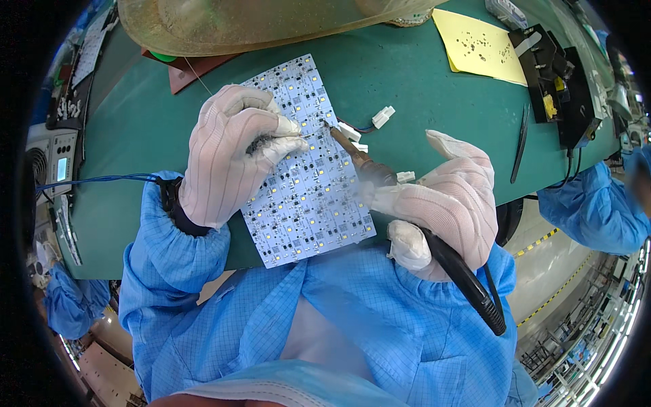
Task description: Soldering small components onto a circuit board using a soldering iron and tweezers.
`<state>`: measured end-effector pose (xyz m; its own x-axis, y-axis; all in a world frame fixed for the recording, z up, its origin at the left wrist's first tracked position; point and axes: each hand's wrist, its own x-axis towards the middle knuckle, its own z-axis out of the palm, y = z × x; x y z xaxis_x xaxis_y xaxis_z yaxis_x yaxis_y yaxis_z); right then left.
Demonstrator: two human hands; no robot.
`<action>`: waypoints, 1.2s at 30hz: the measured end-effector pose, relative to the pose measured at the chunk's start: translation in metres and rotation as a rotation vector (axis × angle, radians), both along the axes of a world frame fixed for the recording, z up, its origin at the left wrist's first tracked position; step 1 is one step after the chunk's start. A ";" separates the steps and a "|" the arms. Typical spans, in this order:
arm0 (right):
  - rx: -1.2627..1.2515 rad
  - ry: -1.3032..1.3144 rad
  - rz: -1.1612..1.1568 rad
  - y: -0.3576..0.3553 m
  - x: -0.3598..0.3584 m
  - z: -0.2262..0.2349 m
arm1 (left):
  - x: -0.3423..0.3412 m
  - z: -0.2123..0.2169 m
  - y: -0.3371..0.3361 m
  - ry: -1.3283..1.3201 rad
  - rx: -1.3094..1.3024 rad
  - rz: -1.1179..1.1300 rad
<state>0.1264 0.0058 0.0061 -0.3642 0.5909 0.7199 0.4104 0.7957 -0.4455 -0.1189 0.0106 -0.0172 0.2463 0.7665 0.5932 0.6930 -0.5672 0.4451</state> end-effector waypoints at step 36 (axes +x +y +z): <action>-0.210 0.112 0.155 0.024 0.025 -0.013 | -0.001 -0.001 0.003 0.026 0.033 0.018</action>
